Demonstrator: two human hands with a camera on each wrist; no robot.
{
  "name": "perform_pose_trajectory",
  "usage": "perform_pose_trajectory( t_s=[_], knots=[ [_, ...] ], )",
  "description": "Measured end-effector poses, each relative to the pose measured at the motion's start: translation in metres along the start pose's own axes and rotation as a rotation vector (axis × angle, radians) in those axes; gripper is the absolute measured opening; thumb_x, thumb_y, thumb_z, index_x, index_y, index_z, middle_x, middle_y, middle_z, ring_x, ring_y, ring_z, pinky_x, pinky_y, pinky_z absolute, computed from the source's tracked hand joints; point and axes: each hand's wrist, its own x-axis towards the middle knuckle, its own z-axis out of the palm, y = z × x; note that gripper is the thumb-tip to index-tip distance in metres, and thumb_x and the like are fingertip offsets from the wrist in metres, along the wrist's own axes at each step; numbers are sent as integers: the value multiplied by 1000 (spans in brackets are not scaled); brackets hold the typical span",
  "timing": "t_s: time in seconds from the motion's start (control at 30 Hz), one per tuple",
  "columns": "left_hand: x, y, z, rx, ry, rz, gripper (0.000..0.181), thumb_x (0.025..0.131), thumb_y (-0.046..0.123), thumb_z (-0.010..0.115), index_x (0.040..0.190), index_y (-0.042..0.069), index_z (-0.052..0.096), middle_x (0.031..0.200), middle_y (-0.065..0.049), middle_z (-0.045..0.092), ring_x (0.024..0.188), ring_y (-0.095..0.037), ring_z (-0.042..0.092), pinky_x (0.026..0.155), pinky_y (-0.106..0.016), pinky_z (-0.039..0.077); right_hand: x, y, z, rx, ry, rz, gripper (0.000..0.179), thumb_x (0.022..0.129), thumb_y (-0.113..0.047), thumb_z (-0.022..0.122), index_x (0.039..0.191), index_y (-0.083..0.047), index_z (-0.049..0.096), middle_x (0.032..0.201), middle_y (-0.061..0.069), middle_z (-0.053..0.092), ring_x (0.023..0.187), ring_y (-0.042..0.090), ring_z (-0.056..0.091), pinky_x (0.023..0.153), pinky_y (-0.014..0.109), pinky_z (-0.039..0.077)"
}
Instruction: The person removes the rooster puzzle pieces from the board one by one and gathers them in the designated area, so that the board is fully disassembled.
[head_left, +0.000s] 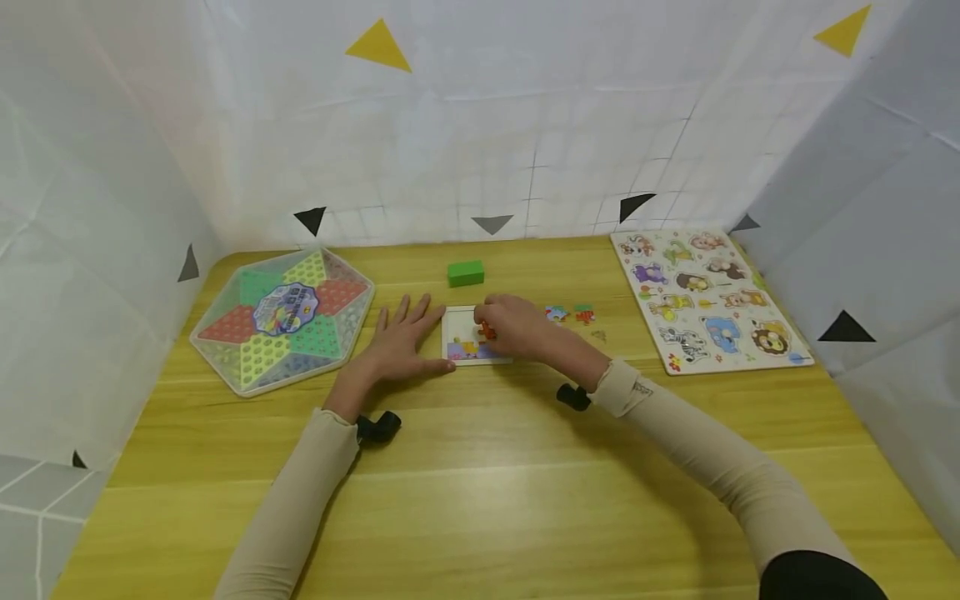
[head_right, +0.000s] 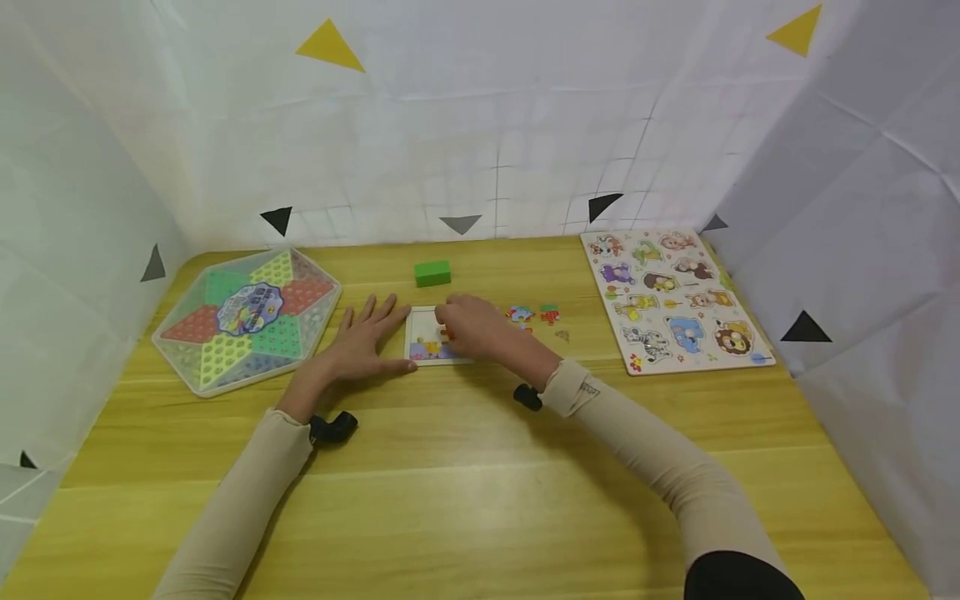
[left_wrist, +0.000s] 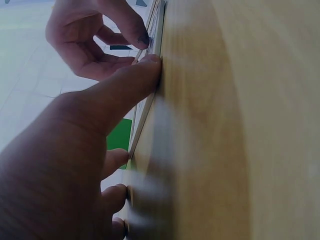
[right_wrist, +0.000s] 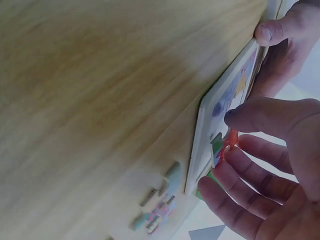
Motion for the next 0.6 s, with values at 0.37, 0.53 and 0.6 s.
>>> perform_pose_trajectory(
  t_s=[0.37, 0.53, 0.6],
  knots=[
    [0, 1, -1, -24, 5, 14, 106, 82, 73, 63, 162, 22, 18, 168, -10, 1, 151, -37, -11, 114, -64, -10, -7, 7, -23, 12, 88, -49, 23, 81, -14, 82, 99, -7, 70, 95, 11, 63, 82, 22, 57, 69, 36, 50],
    [0, 1, -1, -27, 14, 18, 105, 82, 72, 65, 162, 21, 20, 168, -10, 2, 151, -38, -9, 114, -64, -10, -13, 13, -29, 14, 88, -33, 23, 82, -12, 82, 100, -7, 70, 93, 9, 62, 80, 20, 57, 67, 34, 50],
    [1, 0, -1, -19, 12, 21, 105, 83, 72, 64, 162, 21, 19, 167, -11, 2, 151, -39, -9, 113, -65, -9, -16, 13, -31, 11, 84, -25, 22, 82, -12, 81, 101, -6, 70, 93, 9, 61, 80, 21, 57, 67, 34, 51]
  ],
)
